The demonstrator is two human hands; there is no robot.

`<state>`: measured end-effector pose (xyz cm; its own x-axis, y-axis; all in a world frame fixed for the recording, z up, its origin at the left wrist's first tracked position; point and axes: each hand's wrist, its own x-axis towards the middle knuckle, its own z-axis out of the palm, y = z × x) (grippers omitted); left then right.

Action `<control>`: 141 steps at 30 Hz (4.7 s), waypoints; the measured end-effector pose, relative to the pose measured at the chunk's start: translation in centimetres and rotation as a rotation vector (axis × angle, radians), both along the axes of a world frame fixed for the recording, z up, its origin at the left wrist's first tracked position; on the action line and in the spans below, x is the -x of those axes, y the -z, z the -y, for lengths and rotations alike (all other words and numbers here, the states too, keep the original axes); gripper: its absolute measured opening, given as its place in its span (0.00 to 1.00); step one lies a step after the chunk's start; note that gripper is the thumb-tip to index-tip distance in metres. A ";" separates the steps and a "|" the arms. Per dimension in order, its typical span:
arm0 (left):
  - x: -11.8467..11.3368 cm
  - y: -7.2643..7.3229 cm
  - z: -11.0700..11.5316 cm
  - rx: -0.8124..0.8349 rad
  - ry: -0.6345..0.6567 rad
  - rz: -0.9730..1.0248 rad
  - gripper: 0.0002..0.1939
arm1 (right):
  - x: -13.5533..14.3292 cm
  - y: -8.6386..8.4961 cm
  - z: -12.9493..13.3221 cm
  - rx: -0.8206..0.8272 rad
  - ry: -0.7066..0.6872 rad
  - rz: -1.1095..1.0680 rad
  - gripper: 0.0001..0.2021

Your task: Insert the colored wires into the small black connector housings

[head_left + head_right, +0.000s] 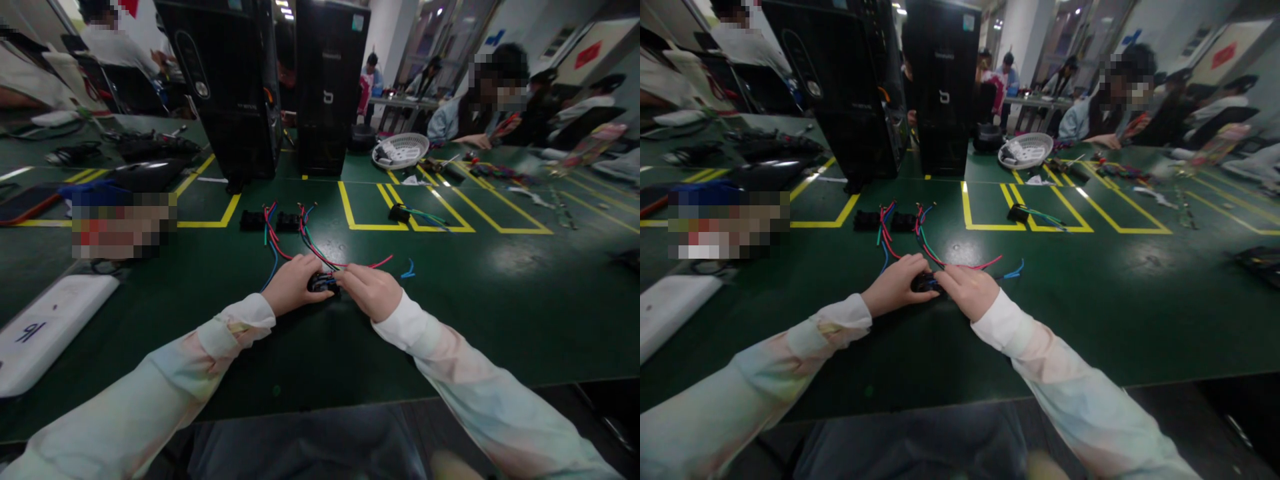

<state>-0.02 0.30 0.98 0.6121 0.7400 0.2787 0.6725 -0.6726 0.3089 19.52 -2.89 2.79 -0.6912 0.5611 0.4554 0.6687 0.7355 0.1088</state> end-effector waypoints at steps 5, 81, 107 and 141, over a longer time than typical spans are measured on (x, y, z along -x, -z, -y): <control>0.0 0.0 0.0 -0.022 0.004 -0.026 0.17 | 0.4 -0.5 0.1 -0.056 0.036 0.090 0.11; 0.7 -0.1 0.2 0.039 0.046 0.053 0.17 | -6.1 -4.2 -2.3 -0.158 0.313 -0.664 0.10; 0.5 0.3 -0.2 0.048 0.054 0.093 0.15 | 0.4 -1.5 1.8 0.729 -0.225 -0.129 0.05; 0.3 0.1 0.3 0.041 0.084 0.055 0.20 | -0.7 -1.8 -1.9 0.259 -0.138 -0.281 0.12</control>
<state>-0.37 0.03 0.88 0.6570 0.6984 0.2839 0.5956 -0.7117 0.3726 20.18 -0.96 4.54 -0.6368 0.5927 0.4931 0.5392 0.7995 -0.2647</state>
